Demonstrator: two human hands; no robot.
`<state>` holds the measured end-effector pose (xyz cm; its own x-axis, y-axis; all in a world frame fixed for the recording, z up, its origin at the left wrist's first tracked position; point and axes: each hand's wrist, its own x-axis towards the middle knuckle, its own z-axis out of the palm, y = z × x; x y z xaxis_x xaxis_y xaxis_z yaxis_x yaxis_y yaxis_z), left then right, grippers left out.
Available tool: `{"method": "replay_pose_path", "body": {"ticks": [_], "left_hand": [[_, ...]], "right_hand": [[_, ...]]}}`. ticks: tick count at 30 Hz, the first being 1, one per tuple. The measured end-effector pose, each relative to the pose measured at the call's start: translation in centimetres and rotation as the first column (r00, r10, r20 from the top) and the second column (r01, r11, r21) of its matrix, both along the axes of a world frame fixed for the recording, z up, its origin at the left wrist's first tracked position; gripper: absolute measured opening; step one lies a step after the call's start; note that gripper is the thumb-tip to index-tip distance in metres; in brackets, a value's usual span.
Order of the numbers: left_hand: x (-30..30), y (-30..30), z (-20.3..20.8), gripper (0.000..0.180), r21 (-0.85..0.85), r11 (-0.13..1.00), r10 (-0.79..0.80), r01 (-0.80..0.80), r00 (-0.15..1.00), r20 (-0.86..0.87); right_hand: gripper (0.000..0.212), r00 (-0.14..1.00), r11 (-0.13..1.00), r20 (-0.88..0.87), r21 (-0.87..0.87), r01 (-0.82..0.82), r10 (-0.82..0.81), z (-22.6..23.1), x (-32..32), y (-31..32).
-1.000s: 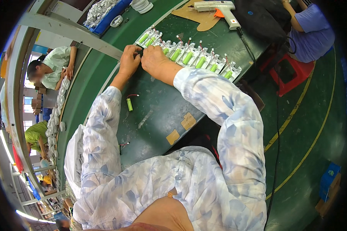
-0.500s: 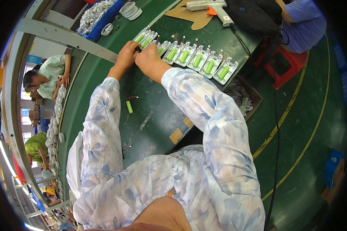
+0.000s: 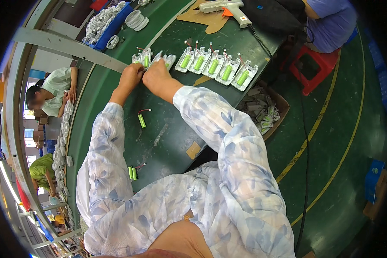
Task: The person picks up batteries from a box and places them into white plastic cases, using a glue gun to secure them. They also gather empty cases from a bag to arrange on the table and eventually collect the assembled units.
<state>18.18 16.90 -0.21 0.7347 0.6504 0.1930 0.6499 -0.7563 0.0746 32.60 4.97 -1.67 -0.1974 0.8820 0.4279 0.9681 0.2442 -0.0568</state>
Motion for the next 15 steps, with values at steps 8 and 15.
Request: {"method": "replay_pose_path", "body": {"ticks": [8,15], "left_hand": [[-2.9,-3.8,0.8,0.009,0.016,0.997,-0.071,0.072,0.997,-0.011],[-2.7,-8.4,4.3,0.018,-0.113,0.994,0.029,-0.012,0.988,0.153]], "right_hand": [[0.01,0.944,0.933,0.065,0.141,-0.33,0.324,-0.3,-1.9,-7.5],[0.006,0.909,0.882,-0.016,0.25,-0.4,0.417,2.4,0.1,-14.4]]}}
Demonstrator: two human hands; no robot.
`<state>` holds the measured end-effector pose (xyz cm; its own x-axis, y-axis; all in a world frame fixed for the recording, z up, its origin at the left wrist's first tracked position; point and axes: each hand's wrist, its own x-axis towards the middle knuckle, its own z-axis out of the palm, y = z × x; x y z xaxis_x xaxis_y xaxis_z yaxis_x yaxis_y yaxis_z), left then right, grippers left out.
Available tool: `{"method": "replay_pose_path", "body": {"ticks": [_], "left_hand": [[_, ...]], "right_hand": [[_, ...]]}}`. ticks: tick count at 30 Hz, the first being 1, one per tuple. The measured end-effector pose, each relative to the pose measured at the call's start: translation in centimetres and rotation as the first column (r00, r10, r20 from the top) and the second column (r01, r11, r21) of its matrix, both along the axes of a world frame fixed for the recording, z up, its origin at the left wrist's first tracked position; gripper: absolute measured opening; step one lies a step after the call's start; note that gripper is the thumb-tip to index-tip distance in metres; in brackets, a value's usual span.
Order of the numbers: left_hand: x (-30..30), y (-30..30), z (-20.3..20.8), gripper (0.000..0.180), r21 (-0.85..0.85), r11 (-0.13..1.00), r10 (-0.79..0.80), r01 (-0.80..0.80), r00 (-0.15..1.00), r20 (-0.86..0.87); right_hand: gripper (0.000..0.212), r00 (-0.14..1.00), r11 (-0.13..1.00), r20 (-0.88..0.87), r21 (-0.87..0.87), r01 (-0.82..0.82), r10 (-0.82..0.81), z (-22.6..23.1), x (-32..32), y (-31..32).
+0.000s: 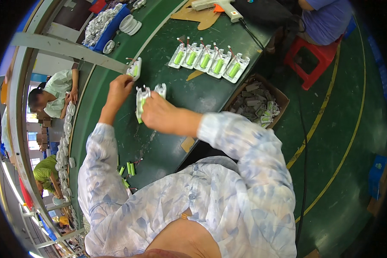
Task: The person picks up batteries from a box and places them into white plastic cases, using a glue gun to secure them. They also gather empty cases from a bag to arrange on the table and eventually collect the assembled units.
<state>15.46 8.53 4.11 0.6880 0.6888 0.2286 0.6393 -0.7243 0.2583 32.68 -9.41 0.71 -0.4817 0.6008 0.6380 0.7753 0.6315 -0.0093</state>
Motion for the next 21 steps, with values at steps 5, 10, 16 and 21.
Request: {"method": "replay_pose_path", "body": {"ticks": [5,10,16,21], "left_hand": [[6.6,-11.1,6.8,0.008,-0.533,0.836,-0.028,0.129,0.981,0.194],[15.3,-18.8,5.1,0.014,-0.576,0.532,-0.634,0.621,0.742,0.215],[26.4,-23.5,-9.2,0.013,-0.434,0.588,-0.808,0.683,0.461,-0.367],[28.6,-23.2,-16.1,0.014,-0.295,0.724,-0.681,0.623,0.576,-0.452]], "right_hand": [[0.005,0.872,0.98,-0.456,-0.158,0.118,-0.178,1.6,7.4,-14.2],[0.011,0.593,0.687,-0.386,-0.577,0.442,-0.707,-6.2,12.7,-22.8],[0.01,0.397,0.322,-0.092,-0.761,0.564,-0.913,-22.7,15.1,-26.0],[0.011,0.411,0.274,0.06,-0.657,0.702,-0.91,-26.6,18.9,-22.5]]}}
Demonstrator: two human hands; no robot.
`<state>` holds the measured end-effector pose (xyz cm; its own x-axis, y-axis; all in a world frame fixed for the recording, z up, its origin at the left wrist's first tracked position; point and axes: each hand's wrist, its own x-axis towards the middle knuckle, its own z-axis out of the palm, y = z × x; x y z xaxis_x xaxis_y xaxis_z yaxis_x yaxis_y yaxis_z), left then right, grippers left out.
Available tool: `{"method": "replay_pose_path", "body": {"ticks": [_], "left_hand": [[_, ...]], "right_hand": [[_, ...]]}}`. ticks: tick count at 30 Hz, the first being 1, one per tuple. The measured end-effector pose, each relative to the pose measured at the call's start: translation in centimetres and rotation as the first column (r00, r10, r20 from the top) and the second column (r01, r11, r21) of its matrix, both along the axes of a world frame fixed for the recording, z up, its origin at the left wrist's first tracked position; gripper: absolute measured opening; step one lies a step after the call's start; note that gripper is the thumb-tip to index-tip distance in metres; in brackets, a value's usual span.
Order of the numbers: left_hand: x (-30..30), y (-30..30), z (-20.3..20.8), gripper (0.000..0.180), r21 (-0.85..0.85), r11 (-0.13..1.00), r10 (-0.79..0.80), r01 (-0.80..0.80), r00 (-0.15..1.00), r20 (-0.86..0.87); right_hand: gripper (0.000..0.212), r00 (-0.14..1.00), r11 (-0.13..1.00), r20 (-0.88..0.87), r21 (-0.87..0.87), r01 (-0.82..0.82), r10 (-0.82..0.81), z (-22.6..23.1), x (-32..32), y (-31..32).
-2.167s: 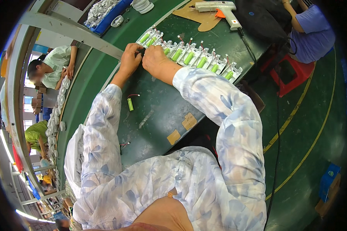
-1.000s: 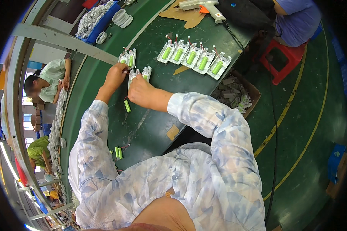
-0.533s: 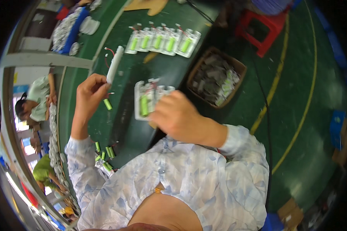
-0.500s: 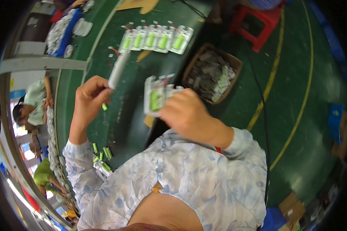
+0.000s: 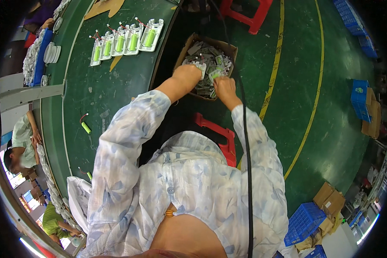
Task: The person picks up batteries from a box and places them into white plastic cases, using a glue gun to secure them. They also gather empty cases from a bag to arrange on the table and eventually collect the assembled units.
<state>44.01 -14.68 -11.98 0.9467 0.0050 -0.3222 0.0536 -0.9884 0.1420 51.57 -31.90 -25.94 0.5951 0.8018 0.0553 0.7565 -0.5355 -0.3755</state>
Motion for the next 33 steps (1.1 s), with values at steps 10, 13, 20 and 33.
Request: {"method": "replay_pose_path", "body": {"ticks": [10,13,20,33], "left_hand": [[-9.7,-3.9,6.4,0.008,-0.306,0.887,-0.344,0.346,0.937,0.061],[-13.1,-2.0,10.0,0.014,-0.419,0.838,-0.327,0.35,0.936,0.128],[-15.7,5.8,19.2,0.018,-0.579,0.812,0.311,-0.067,0.89,0.333],[-18.2,30.7,11.3,0.02,-0.371,0.482,0.809,-0.794,0.24,0.537]], "right_hand": [[0.013,0.99,0.982,-0.113,-0.163,-0.097,0.08,-4.5,-1.7,0.8],[0.02,0.905,0.882,-0.365,-0.325,-0.342,0.217,-2.5,-5.2,1.8],[0.032,0.672,0.75,-0.634,-0.211,-0.626,0.383,5.0,-6.8,5.4],[0.015,-0.004,0.558,-0.642,0.671,-0.488,0.767,25.1,-7.0,13.2]]}}
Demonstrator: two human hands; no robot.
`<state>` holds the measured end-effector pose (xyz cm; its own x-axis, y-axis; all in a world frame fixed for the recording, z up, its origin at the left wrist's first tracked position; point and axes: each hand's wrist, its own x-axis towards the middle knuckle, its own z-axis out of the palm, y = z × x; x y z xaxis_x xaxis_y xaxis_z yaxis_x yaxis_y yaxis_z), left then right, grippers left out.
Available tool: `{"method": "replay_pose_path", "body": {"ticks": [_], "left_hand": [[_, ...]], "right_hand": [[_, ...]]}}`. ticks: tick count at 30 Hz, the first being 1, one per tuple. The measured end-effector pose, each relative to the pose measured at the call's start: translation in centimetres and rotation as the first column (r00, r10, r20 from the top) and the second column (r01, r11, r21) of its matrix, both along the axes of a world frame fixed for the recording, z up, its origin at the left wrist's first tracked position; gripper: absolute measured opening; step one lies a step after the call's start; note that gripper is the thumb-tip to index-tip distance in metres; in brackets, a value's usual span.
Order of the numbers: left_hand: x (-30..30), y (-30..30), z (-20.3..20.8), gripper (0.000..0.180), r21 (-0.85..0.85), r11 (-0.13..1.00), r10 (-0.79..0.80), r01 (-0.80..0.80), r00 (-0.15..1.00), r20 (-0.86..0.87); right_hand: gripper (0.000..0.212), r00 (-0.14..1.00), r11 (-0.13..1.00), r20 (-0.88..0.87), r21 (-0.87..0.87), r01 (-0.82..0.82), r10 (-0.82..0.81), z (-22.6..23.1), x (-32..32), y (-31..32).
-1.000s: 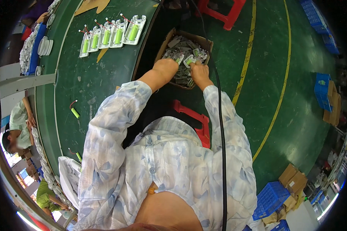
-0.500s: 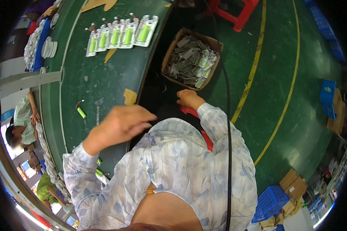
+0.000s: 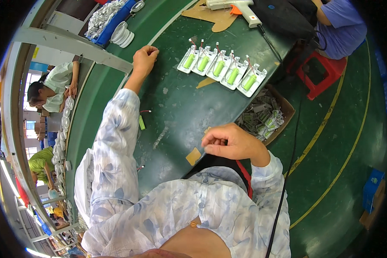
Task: The person picks up batteries from a box and places them into white plastic cases, using a glue gun to secure them. They also gather empty cases from a bag to arrange on the table and eventually collect the assembled units.
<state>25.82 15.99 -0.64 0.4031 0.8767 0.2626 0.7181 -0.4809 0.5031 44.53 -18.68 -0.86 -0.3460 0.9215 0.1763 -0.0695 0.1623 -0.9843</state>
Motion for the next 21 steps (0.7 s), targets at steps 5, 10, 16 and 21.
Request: {"method": "replay_pose_path", "body": {"ticks": [5,10,16,21], "left_hand": [[1.3,1.7,-0.3,0.031,-0.075,0.985,-0.162,0.155,0.98,-0.114],[1.9,2.5,0.2,0.041,-0.111,0.981,-0.182,0.162,0.96,-0.211],[1.8,2.0,-0.8,0.034,-0.011,0.976,-0.215,0.219,0.949,-0.231],[1.6,1.5,-1.3,0.014,0.262,0.83,-0.448,0.492,0.869,-0.213]], "right_hand": [[0.011,0.961,0.951,-0.051,-0.169,0.259,-0.271,-1.5,-2.3,2.0],[0.008,0.903,0.904,0.116,0.169,0.392,-0.414,-1.4,-3.2,2.4],[0.011,0.878,0.888,0.153,0.161,0.431,-0.454,-1.3,-3.5,2.5],[0.009,0.881,0.889,0.152,0.181,0.421,-0.449,-1.4,-3.6,2.5]]}}
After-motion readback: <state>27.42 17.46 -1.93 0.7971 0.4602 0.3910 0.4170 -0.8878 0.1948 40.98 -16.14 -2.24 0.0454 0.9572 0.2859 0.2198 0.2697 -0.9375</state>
